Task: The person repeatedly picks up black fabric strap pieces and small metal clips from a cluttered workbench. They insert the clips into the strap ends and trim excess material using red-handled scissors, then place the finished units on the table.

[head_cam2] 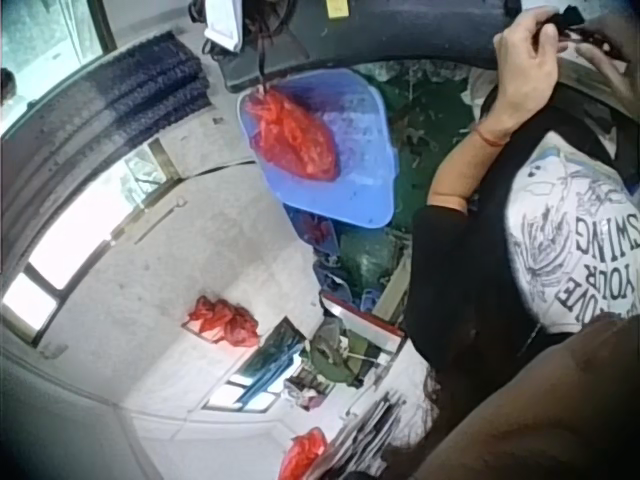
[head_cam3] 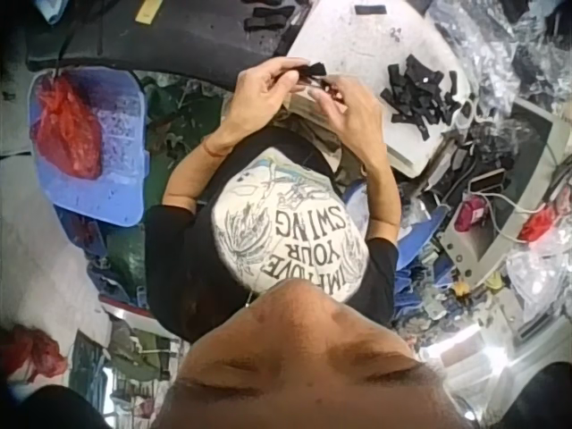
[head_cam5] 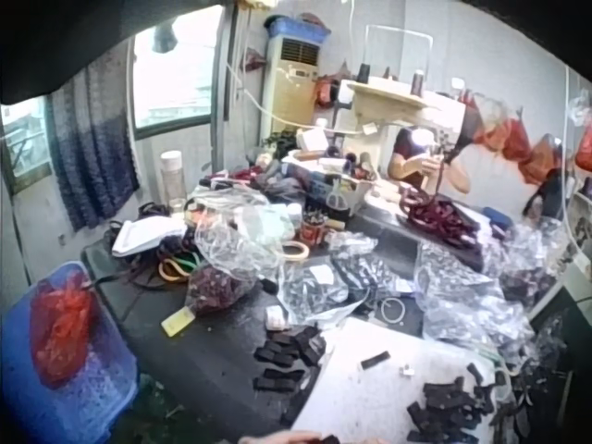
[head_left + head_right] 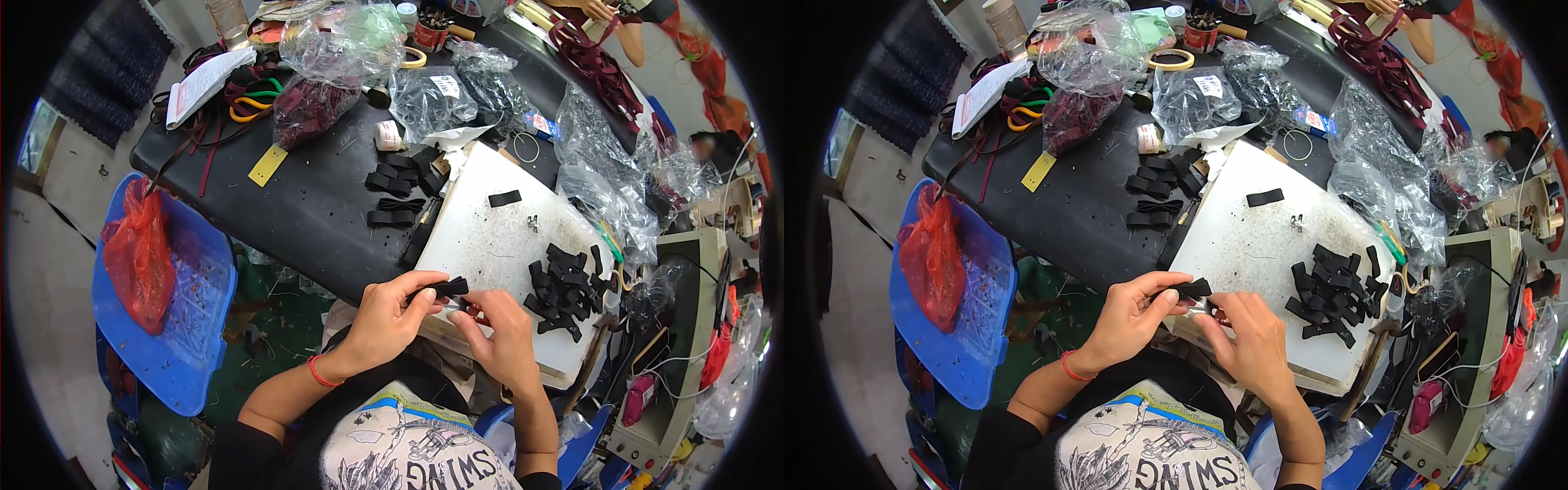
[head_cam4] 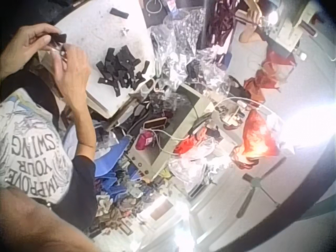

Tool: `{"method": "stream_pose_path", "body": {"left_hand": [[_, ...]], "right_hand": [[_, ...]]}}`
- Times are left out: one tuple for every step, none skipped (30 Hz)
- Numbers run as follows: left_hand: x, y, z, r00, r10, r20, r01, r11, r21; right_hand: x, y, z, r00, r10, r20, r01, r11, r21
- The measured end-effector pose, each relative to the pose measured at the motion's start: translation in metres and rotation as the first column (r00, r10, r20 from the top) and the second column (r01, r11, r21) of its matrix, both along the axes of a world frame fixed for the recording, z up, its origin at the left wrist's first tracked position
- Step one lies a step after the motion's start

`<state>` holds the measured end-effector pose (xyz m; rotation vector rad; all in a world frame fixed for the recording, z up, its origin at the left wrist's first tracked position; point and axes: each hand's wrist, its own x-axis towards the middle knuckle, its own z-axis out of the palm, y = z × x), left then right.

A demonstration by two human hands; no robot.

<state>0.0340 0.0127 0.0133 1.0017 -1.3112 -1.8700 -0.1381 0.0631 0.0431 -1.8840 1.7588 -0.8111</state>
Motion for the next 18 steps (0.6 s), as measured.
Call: {"method": "stream_pose_path", "body": {"left_hand": [[0.000,0.000,-0.001,1.000,0.007,-0.006,-0.007,1.000,-0.002],[0.000,0.000,0.000,1.000,0.013,0.028,-0.012,0.999,-0.033],[0.000,0.001,0.002,0.998,0.020,0.062,-0.016,0.998,-0.063],[-0.001,0.001,0.004,0.995,0.024,0.095,-0.015,0.995,-0.094],[-0.002,0.002,0.005,0.990,0.031,0.140,-0.012,0.990,-0.139],[-0.002,0.003,0.006,0.982,0.041,0.184,-0.006,0.983,-0.183],[-0.003,0.004,0.007,0.972,0.053,0.228,0.000,0.974,-0.226],[-0.004,0.005,0.006,0.967,0.076,0.243,-0.005,0.960,-0.279],[-0.006,0.007,0.003,0.961,0.100,0.257,-0.010,0.944,-0.331],[-0.007,0.009,0.001,0.956,0.124,0.267,-0.013,0.924,-0.383],[-0.008,0.010,-0.004,0.959,0.152,0.240,-0.032,0.897,-0.441],[-0.010,0.011,-0.011,0.961,0.178,0.212,-0.051,0.866,-0.497],[-0.011,0.011,-0.013,0.962,0.203,0.182,-0.070,0.831,-0.552],[-0.010,0.010,-0.012,0.968,0.169,0.184,-0.051,0.855,-0.516],[-0.008,0.009,-0.008,0.974,0.135,0.184,-0.031,0.877,-0.479],[-0.006,0.009,-0.006,0.977,0.103,0.185,-0.011,0.898,-0.440],[-0.004,0.008,-0.004,0.983,0.052,0.177,0.015,0.933,-0.360],[-0.001,0.006,-0.002,0.986,0.002,0.164,0.044,0.960,-0.277]], "right_hand": [[0.000,0.000,0.000,0.999,0.001,-0.045,-0.002,1.000,-0.016],[-0.001,0.000,-0.001,0.996,0.001,-0.090,-0.004,1.000,-0.031],[-0.001,0.000,-0.001,0.991,0.001,-0.135,-0.007,0.999,-0.047],[0.000,0.000,-0.001,0.988,-0.004,-0.155,-0.006,0.998,-0.060],[0.001,0.000,-0.001,0.984,-0.008,-0.176,-0.005,0.997,-0.074],[0.003,-0.001,-0.001,0.980,-0.013,-0.196,-0.004,0.996,-0.087],[0.004,-0.002,-0.002,0.978,-0.023,-0.208,0.001,0.995,-0.105],[0.005,-0.003,-0.002,0.975,-0.032,-0.220,0.005,0.993,-0.122],[0.006,-0.003,-0.003,0.972,-0.041,-0.231,0.008,0.990,-0.139],[0.006,-0.003,-0.004,0.972,-0.047,-0.232,0.024,0.995,-0.101],[0.006,-0.002,-0.005,0.971,-0.052,-0.233,0.039,0.997,-0.063],[0.006,-0.001,-0.006,0.970,-0.058,-0.235,0.054,0.998,-0.024],[0.005,-0.001,-0.008,0.982,-0.070,-0.177,0.074,0.997,0.017],[0.004,0.000,-0.011,0.989,-0.084,-0.120,0.091,0.994,0.060],[0.002,0.000,-0.012,0.993,-0.100,-0.063,0.106,0.989,0.104],[0.002,0.001,-0.010,0.993,-0.097,-0.066,0.104,0.989,0.109],[0.001,0.001,-0.006,0.993,-0.095,-0.069,0.102,0.988,0.114],[0.000,0.002,-0.003,0.993,-0.093,-0.071,0.101,0.988,0.119]]}}
